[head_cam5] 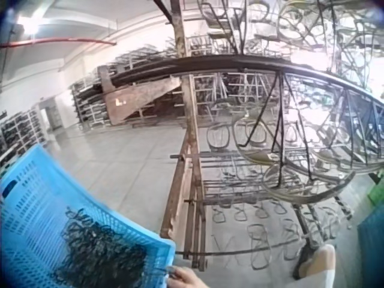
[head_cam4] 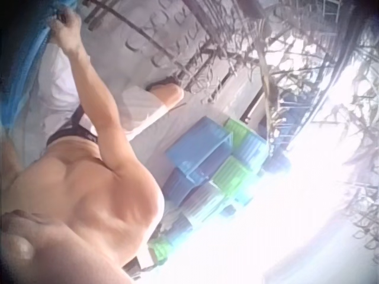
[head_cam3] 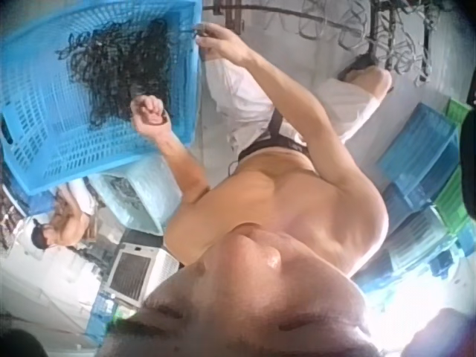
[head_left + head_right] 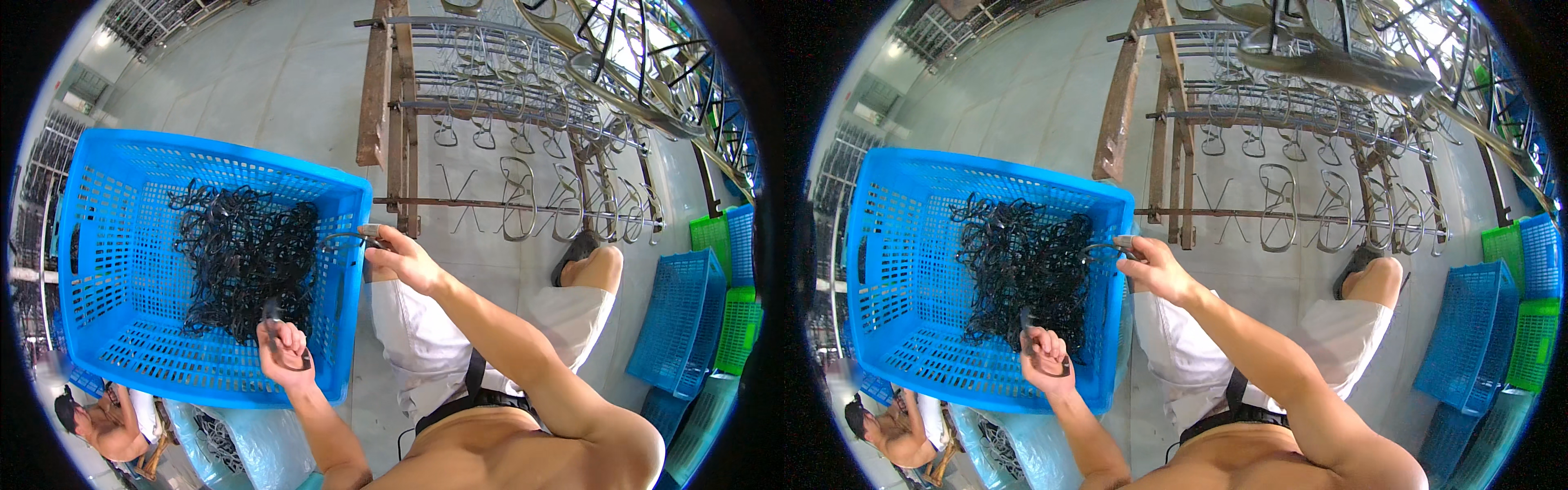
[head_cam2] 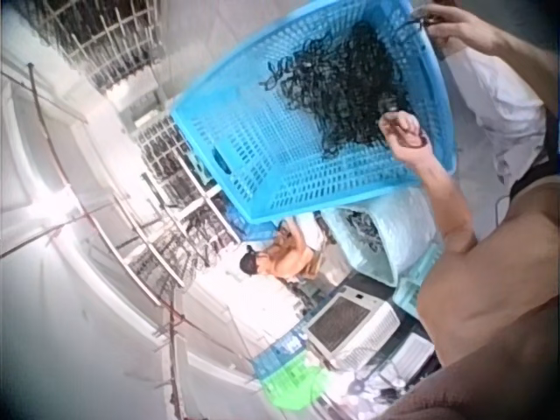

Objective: The person repeatedly picks small black metal hooks from a blue basket and attaches them one by one to a long metal rod with pre-bent loops. The rod is held in a wooden jig while the person works. The task continues with the same repetitive motion of picking and attaching hooks.

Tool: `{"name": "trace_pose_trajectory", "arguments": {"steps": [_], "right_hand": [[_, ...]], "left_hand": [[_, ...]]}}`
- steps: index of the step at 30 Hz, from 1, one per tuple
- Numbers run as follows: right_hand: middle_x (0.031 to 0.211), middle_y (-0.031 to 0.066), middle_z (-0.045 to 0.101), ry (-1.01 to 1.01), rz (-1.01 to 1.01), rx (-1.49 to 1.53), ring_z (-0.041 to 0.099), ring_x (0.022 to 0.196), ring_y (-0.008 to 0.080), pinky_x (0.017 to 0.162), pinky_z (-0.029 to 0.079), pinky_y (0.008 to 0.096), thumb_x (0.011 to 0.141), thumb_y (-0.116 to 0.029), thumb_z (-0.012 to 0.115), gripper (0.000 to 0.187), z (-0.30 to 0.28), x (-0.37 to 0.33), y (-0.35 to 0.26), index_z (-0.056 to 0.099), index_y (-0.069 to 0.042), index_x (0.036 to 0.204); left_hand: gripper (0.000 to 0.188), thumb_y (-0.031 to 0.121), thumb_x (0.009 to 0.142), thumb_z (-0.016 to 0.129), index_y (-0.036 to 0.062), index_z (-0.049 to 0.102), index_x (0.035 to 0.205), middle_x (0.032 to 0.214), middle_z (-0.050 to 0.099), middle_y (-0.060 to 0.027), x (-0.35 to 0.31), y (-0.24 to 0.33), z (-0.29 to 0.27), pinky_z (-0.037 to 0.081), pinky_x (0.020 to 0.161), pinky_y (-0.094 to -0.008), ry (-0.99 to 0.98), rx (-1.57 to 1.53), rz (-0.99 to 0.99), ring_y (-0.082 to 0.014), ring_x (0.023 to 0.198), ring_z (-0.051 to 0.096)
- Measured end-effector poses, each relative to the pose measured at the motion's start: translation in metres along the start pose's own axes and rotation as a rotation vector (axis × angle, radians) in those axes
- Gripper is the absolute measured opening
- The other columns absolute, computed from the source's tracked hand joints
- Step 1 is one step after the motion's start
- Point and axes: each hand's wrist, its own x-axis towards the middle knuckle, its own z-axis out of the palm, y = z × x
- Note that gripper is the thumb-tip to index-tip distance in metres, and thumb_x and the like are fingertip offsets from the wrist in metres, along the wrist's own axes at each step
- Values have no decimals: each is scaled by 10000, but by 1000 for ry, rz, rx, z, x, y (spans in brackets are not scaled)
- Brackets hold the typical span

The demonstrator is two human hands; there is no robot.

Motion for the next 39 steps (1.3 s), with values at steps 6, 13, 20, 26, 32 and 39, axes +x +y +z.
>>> {"name": "trace_pose_trajectory", "arguments": {"steps": [6,13,20,26,32,39], "right_hand": [[1108,156,465,217,-292,-417,477,988,283,848,415,344,877,-154,548,279,16,-55,-50,551,-2,1112],[1196,181,439,177,-316,-579,420,1133,302,977,334,373,895,-218,565,386,-29,-83,-80,507,-40,1232],[732,97,610,-430,-181,-603,603,720,249,669,475,311,904,-213,576,218,-68,-95,-112,617,-4,952],[683,-18,484,368,-208,132,465,578,49,532,427,219,968,-172,464,212,-70,-88,-71,550,-8,1072],[616,-21,483,945,-332,-60,440,506,44,495,418,211,976,-176,454,274,-53,-36,-30,514,-4,1180],[753,10,522,1194,-308,-136,446,654,79,590,415,217,971,-157,459,271,-44,-10,-32,516,14,1174]], "left_hand": [[203,15,776,586,-12,562,975,656,516,-11,-7,-46,79,339,480,-171,-333,656,-493,-46,522,429],[112,68,869,528,-20,597,873,783,613,-59,-12,-65,113,405,579,-232,-534,985,-232,-97,651,512],[155,83,758,509,-8,598,847,651,553,-27,30,-44,120,373,519,-227,-743,884,-320,-91,572,484],[412,116,836,546,-15,426,1208,913,595,-176,79,-83,117,345,424,-177,-424,158,-379,-92,476,436],[419,64,817,518,-32,494,1225,733,555,-96,102,-137,108,296,372,-218,-485,-74,-651,-110,405,367],[355,171,831,625,39,561,1154,792,630,-40,94,-164,144,266,357,-189,-266,91,-668,-58,417,421]]}}
